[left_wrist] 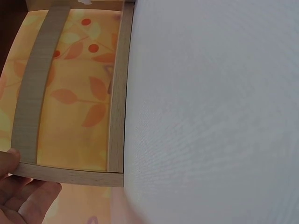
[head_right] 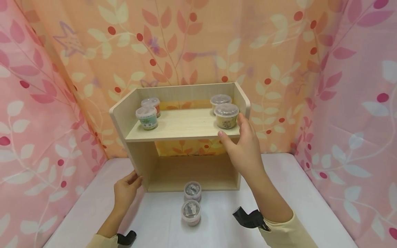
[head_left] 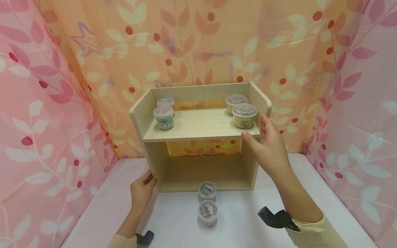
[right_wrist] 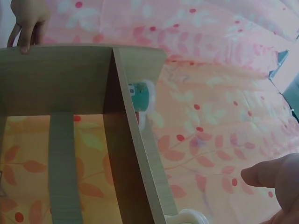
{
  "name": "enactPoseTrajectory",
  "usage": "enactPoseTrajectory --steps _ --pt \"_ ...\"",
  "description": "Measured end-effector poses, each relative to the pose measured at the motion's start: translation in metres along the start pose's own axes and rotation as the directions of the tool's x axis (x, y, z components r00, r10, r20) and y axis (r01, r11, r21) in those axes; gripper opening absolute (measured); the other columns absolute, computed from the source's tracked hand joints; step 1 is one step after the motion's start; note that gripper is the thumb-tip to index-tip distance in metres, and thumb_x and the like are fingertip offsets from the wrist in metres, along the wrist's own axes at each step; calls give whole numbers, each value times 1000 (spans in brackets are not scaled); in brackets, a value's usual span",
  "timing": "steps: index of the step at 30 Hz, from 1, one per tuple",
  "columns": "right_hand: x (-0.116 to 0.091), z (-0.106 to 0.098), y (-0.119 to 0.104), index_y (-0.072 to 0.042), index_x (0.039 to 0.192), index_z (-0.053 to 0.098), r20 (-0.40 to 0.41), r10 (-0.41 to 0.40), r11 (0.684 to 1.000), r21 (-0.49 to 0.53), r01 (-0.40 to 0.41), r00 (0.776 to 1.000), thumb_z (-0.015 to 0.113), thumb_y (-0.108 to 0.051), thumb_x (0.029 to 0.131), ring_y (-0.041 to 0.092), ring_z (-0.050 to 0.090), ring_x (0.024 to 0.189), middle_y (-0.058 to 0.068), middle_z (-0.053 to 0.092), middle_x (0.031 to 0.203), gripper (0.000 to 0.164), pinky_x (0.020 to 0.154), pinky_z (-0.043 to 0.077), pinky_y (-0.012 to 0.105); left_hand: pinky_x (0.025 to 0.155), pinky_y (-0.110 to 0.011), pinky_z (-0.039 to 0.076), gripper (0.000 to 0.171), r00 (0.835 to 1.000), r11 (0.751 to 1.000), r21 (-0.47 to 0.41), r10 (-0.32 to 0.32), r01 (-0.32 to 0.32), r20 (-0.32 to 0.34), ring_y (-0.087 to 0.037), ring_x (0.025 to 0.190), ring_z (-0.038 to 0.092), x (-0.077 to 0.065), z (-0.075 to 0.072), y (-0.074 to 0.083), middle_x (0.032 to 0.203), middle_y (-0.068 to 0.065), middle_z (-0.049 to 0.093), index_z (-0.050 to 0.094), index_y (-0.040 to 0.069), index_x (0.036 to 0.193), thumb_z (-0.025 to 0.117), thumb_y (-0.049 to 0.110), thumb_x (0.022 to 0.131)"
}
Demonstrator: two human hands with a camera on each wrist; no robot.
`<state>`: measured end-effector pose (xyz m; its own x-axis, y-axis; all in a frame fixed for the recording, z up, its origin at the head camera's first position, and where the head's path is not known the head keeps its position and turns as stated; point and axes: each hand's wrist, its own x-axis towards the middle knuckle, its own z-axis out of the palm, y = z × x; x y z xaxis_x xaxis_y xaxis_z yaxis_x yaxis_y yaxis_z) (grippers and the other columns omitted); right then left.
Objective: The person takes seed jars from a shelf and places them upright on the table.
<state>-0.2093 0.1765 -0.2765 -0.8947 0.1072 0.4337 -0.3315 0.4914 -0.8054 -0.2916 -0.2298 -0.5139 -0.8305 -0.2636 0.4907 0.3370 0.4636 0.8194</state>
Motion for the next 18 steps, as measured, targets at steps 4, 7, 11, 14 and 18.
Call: enactPoseTrajectory --steps 4,7,11,14,18 --pt "10 -1 -5 -8 165 12 30 52 998 -30 -51 998 67 -48 97 36 29 153 16 25 168 96 122 29 56 70 -9 55 39 1000 1000 0 -10 10 -2 -27 96 74 0 0 1 109 -19 75 72 1 123 81 2 86" --pt "16 0 -10 -8 165 8 38 74 996 -57 -71 997 66 -49 97 37 25 154 15 20 170 98 123 26 60 70 -8 55 39 1000 1000 -10 -16 16 3 -30 97 74 -1 0 2 108 -20 75 72 0 123 81 0 86" --pt "24 3 -15 -4 164 10 33 81 991 -109 -77 996 67 -45 97 40 21 155 19 20 169 96 124 20 63 70 -7 54 38 1000 1000 0 -9 9 2 -33 97 74 -1 0 2 108 -21 75 71 -1 123 81 0 86" --pt "32 5 -17 -3 164 11 29 99 986 -135 -94 995 68 -44 97 40 20 155 21 21 168 97 125 18 63 70 -6 54 38 1000 1000 15 4 -4 -3 -33 97 74 0 -1 3 108 -20 75 72 0 123 81 1 86" --pt "40 8 -18 -3 164 2 39 147 975 -172 -139 988 65 -49 97 39 16 156 20 15 170 103 126 17 60 70 -6 54 38 1000 1000 9 18 -18 -4 -33 97 74 1 0 2 108 -20 75 72 1 123 80 1 87"
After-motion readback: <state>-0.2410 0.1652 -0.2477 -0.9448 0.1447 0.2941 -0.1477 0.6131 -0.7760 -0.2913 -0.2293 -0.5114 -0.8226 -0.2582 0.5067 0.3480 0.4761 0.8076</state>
